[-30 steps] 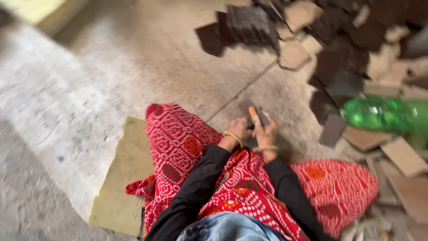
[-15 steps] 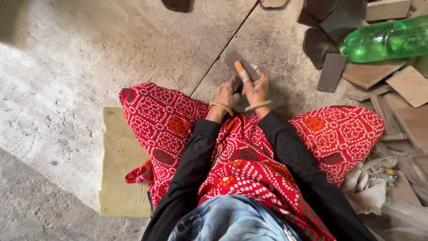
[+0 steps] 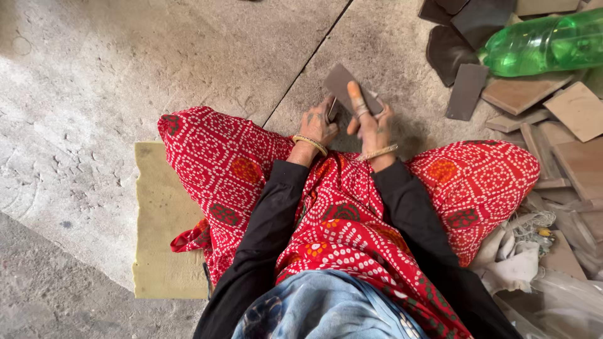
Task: The person sits on a foam mat and sands the edges of small dark pottery pieces using a sanding block. They repeatedly rub the block against the edges, flip the pieces, and place finished items into a nearby stack.
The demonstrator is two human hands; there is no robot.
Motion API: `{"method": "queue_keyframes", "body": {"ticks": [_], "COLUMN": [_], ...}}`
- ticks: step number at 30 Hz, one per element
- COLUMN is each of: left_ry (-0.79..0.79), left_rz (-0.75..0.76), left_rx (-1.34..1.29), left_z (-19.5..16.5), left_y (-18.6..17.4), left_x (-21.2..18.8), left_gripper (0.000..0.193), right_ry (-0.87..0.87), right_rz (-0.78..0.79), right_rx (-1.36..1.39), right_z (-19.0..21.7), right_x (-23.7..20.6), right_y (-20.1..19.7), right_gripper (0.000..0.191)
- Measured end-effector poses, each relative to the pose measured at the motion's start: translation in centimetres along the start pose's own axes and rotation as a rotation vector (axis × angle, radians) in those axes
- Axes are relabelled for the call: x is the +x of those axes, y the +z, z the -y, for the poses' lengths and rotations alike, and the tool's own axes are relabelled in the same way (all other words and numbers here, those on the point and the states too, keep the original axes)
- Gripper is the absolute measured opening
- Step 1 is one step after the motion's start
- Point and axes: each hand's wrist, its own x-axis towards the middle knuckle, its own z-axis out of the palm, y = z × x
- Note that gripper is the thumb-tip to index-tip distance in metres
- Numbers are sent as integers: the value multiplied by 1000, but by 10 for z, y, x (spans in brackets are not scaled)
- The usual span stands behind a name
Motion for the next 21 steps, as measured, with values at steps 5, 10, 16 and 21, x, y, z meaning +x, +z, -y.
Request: {"method": "queue_keyframes", "body": {"ticks": [5, 10, 16, 21], "left_ry": [1, 83, 108, 102], "left_rz": [26, -64, 14, -71], "left_rx": [117, 29, 297, 71], "left_z": [-4, -18, -2, -10], "left_y": [10, -1, 2, -4], "left_x": [-5, -8, -5, -1], "left_gripper": [74, 96, 37, 33], "right_ry": [-46, -777, -114, -213], "right_rz": [70, -169, 112, 213], "right_rx": [-154, -405, -20, -195], "right_z": [-10, -45, -35, 14], "right_x": [-9, 33, -5, -19], "right_y": [9, 18, 24, 28], "right_gripper": [48, 42, 33, 28]}}
